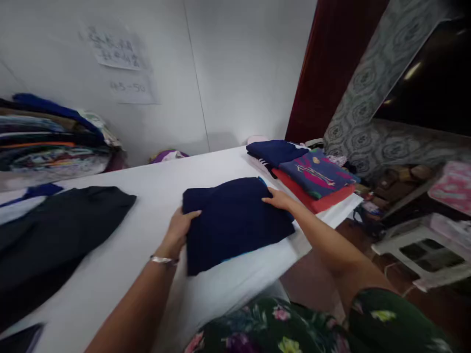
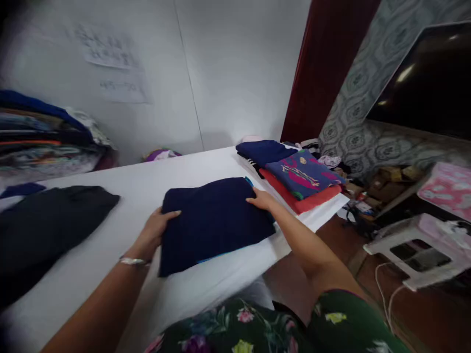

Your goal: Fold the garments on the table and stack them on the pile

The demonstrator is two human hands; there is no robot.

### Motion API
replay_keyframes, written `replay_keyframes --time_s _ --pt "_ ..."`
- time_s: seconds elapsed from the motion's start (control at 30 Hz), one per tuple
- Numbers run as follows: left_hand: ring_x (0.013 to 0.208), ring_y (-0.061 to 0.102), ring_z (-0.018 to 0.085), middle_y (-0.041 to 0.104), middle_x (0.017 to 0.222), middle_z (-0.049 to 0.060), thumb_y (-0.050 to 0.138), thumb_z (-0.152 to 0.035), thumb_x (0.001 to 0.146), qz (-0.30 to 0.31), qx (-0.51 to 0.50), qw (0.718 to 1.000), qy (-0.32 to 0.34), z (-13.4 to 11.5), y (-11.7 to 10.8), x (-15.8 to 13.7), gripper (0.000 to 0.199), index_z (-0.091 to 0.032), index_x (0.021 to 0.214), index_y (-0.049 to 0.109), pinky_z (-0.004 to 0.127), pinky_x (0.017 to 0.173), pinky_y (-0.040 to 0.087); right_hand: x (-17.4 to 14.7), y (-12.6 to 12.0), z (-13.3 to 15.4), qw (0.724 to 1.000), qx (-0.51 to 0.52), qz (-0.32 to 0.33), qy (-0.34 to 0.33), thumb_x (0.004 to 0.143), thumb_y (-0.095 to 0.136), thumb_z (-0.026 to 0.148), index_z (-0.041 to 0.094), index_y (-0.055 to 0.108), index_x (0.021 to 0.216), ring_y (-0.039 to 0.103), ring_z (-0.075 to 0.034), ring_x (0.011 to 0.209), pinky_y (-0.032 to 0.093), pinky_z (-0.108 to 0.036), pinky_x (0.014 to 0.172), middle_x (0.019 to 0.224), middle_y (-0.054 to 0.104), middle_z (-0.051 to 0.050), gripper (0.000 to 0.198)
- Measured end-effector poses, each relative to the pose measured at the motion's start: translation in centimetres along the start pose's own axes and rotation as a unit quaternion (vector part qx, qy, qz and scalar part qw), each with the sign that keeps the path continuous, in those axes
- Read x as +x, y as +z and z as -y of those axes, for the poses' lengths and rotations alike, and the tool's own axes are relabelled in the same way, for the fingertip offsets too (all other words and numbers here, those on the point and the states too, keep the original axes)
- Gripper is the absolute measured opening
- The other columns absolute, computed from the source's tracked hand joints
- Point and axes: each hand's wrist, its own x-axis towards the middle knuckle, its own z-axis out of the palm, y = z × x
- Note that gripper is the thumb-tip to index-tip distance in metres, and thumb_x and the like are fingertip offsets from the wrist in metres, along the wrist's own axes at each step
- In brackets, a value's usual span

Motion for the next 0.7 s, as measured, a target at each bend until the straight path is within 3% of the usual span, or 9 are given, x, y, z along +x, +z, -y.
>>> replay_keyframes --time_s 0.13,0.2,0.27,0.33,0.4,0.47,0.53,0.6,0.7 --pt "0.055 0.067 0.021 0.071 0.069 0.005 0.076 -0.009 0.057 -0.052 0.060 0.994 -0.072 1.3 -7.2 1.4 0.044 -0.012 0.100 0.064 0.033 0.055 0.057 -1.3 4.6 2.7 0.998 -0.005 -0.005 -0.065 0.089 0.048 0.055 0.020 0.033 0.147 0.056 -0.029 0.120 0.042 -0.038 0.097 0.135 0.056 -0.013 0.069" --pt "0.066 0.070 0.024 0.073 0.081 0.009 0.078 -0.015 0.060 -0.077 0.116 0.987 -0.078 1.9 -9.2 1.5 0.058 -0.013 0.115 0.060 0.036 0.063 0.058 -1.7 5.3 3.6 0.998 -0.024 -0.003 -0.064 0.089 0.046 0.057 0.019 0.028 0.149 0.057 -0.031 0.118 0.043 -0.040 0.095 0.133 0.057 -0.015 0.073" --pt "0.086 0.070 0.028 0.071 0.102 0.015 0.078 -0.025 0.064 -0.101 0.229 0.967 -0.038 2.2 -9.9 1.4 0.073 -0.012 0.131 0.050 0.040 0.078 0.057 -1.8 5.0 4.6 0.997 -0.056 -0.012 -0.059 0.088 0.049 0.055 0.017 0.025 0.150 0.055 -0.034 0.119 0.043 -0.043 0.096 0.135 0.054 -0.017 0.076" --pt "0.112 0.061 0.033 0.061 0.126 0.021 0.073 -0.035 0.071 -0.116 0.380 0.917 0.046 2.2 -9.6 1.0 0.079 -0.010 0.139 0.041 0.045 0.095 0.050 -1.6 4.3 6.0 0.992 -0.083 -0.048 -0.082 0.088 0.051 0.052 0.015 0.024 0.150 0.046 -0.035 0.128 0.038 -0.046 0.101 0.144 0.044 -0.019 0.077" --pt "0.131 0.045 0.034 0.046 0.142 0.023 0.064 -0.041 0.079 -0.116 0.499 0.846 0.151 1.9 -8.5 0.4 0.075 -0.007 0.141 0.039 0.046 0.107 0.039 -1.0 3.7 8.2 0.981 -0.089 -0.084 -0.150 0.089 0.049 0.051 0.013 0.024 0.150 0.031 -0.034 0.139 0.029 -0.047 0.109 0.153 0.031 -0.018 0.076" --pt "0.139 0.032 0.033 0.036 0.150 0.022 0.055 -0.044 0.085 -0.100 0.572 0.782 0.227 1.8 -6.9 -0.1 0.068 -0.008 0.141 0.040 0.048 0.112 0.030 0.1 3.7 10.8 0.966 -0.081 -0.084 -0.230 0.091 0.043 0.054 0.015 0.025 0.150 0.016 -0.030 0.145 0.020 -0.046 0.114 0.157 0.021 -0.015 0.073" --pt "0.142 0.026 0.032 0.031 0.153 0.020 0.048 -0.049 0.089 -0.072 0.623 0.735 0.257 2.0 -5.2 -0.4 0.065 -0.010 0.141 0.041 0.053 0.113 0.025 1.6 4.3 13.0 0.952 -0.082 -0.062 -0.287 0.092 0.039 0.057 0.017 0.027 0.150 0.009 -0.028 0.147 0.013 -0.048 0.116 0.159 0.016 -0.012 0.071" --pt "0.142 0.024 0.033 0.031 0.154 0.017 0.041 -0.052 0.091 -0.042 0.660 0.708 0.248 2.7 -4.0 -0.4 0.064 -0.013 0.142 0.042 0.057 0.112 0.022 3.4 5.3 14.2 0.951 -0.101 -0.030 -0.290 0.092 0.036 0.059 0.019 0.029 0.149 0.007 -0.028 0.147 0.008 -0.052 0.115 0.159 0.016 -0.011 0.071" --pt "0.142 0.026 0.033 0.033 0.153 0.015 0.033 -0.055 0.093 -0.013 0.678 0.702 0.215 4.1 -3.2 0.0 0.066 -0.015 0.143 0.041 0.057 0.112 0.021 6.0 7.0 13.5 0.971 -0.123 0.025 -0.204 0.089 0.032 0.067 0.017 0.031 0.149 0.013 -0.031 0.146 0.007 -0.055 0.114 0.157 0.022 -0.012 0.077"
